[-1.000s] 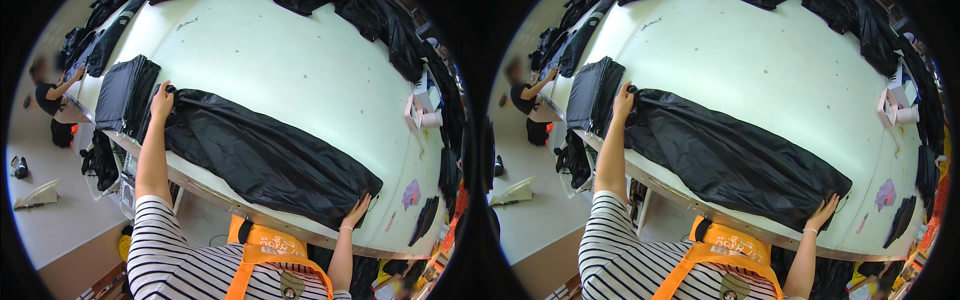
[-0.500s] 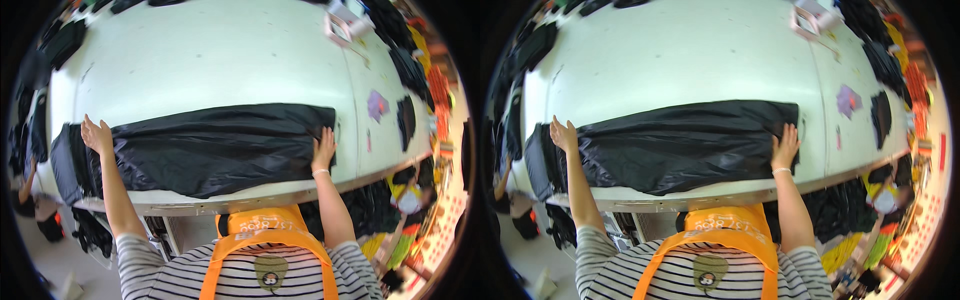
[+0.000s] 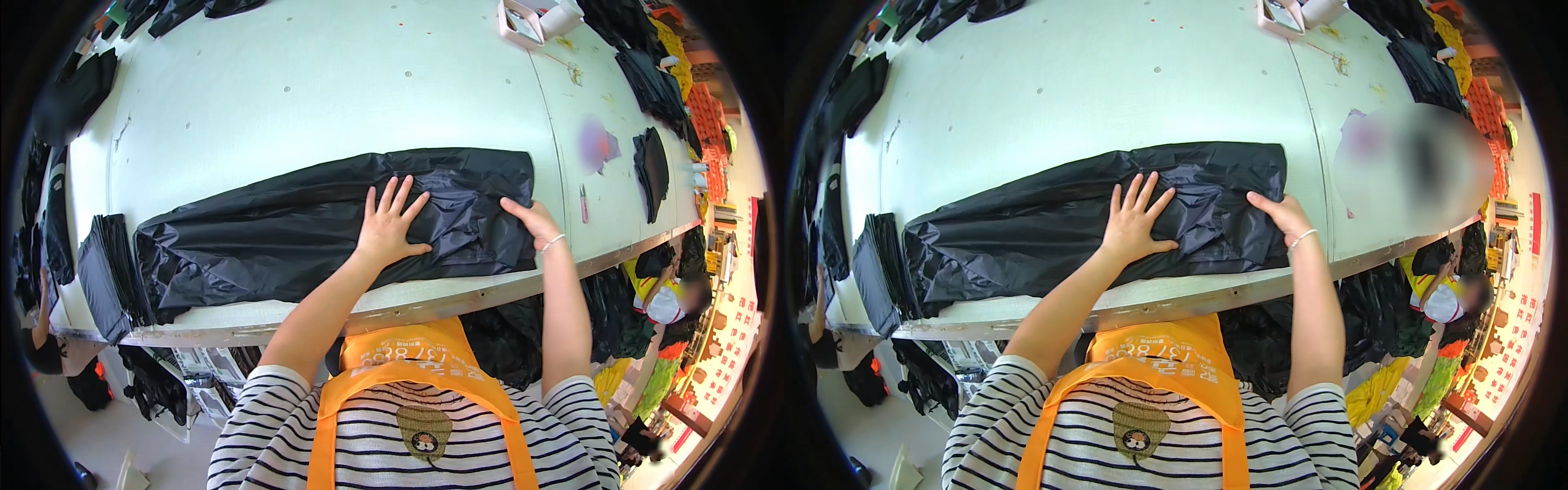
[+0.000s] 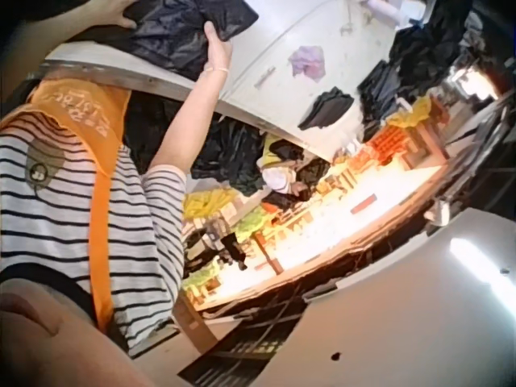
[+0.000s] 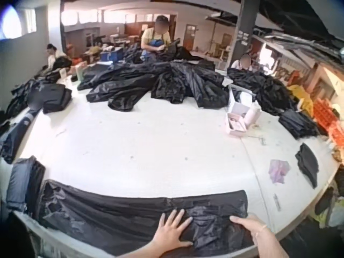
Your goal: The person folds a black jacket on a table, aligning the sleeves and smoothing the fabric. They fold the jacket into a compact rectangle and place it into a plastic packaging sleeve, then set the packaged item aside.
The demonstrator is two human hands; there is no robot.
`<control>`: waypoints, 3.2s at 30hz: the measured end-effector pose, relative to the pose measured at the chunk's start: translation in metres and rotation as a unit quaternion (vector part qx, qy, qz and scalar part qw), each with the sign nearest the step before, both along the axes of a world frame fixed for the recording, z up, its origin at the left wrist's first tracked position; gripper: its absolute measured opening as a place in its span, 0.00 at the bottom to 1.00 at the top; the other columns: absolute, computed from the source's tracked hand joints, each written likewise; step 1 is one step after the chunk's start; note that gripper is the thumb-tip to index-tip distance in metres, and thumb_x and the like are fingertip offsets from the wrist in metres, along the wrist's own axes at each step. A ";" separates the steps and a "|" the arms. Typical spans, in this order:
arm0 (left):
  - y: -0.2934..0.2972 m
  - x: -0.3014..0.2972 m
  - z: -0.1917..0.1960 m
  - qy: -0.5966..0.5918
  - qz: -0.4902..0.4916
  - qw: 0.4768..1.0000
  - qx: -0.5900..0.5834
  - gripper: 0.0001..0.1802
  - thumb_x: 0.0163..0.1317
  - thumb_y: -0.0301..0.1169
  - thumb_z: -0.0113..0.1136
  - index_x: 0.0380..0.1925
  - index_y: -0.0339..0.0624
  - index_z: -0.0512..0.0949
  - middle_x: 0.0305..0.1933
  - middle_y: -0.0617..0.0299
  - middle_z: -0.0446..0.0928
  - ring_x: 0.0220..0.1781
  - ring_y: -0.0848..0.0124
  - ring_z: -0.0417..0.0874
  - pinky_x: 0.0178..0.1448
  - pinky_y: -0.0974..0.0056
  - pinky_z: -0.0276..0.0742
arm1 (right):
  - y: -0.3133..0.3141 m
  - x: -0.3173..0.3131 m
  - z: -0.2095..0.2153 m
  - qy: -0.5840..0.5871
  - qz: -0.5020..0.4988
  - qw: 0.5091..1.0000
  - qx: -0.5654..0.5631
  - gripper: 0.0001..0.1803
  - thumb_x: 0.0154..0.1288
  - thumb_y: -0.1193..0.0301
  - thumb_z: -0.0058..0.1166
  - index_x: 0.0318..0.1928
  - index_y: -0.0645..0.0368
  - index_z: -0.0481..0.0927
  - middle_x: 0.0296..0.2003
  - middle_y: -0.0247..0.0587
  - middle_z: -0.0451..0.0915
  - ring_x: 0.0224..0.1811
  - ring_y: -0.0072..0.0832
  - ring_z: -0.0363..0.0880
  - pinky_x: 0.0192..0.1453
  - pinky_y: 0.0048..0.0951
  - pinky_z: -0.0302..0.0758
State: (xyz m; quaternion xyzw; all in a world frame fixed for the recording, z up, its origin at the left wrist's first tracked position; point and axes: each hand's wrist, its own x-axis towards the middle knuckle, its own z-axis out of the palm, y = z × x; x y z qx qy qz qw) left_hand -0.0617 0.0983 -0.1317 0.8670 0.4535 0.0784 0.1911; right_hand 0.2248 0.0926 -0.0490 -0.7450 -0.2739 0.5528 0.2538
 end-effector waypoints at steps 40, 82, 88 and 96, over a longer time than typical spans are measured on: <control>0.054 -0.145 -0.001 -0.444 0.379 0.694 -0.421 0.27 0.50 0.32 0.66 0.50 0.31 0.75 0.49 0.55 0.78 0.49 0.67 0.78 0.55 0.65 0.72 | 0.090 -0.223 -0.078 -0.426 0.348 0.744 0.380 0.24 0.65 0.54 0.48 0.56 0.52 0.75 0.58 0.40 0.71 0.61 0.41 0.65 0.63 0.53 0.58; 0.061 -0.369 0.070 -0.300 -0.018 0.954 0.019 0.35 0.51 0.46 0.65 0.57 0.40 0.69 0.65 0.47 0.63 0.68 0.52 0.61 0.70 0.47 0.55 | 0.290 -0.478 0.010 -0.083 0.652 0.753 0.034 0.20 0.66 0.57 0.50 0.42 0.62 0.80 0.32 0.36 0.80 0.32 0.22 0.76 0.41 0.27 0.74; 0.176 -0.641 0.040 -0.132 0.305 0.929 0.166 0.24 0.53 0.39 0.65 0.48 0.41 0.76 0.55 0.52 0.73 0.61 0.54 0.69 0.63 0.52 0.65 | 0.432 -0.704 -0.028 -0.177 0.543 0.813 0.113 0.18 0.67 0.58 0.49 0.43 0.62 0.79 0.34 0.32 0.80 0.34 0.19 0.76 0.38 0.23 0.74; 0.197 -0.698 -0.025 -0.371 0.384 0.844 0.038 0.12 0.54 0.29 0.63 0.39 0.38 0.78 0.42 0.54 0.79 0.47 0.57 0.78 0.53 0.59 0.70 | 0.577 -0.924 -0.110 -0.167 0.392 0.841 0.335 0.21 0.63 0.60 0.54 0.50 0.62 0.77 0.43 0.43 0.80 0.42 0.30 0.80 0.45 0.30 0.76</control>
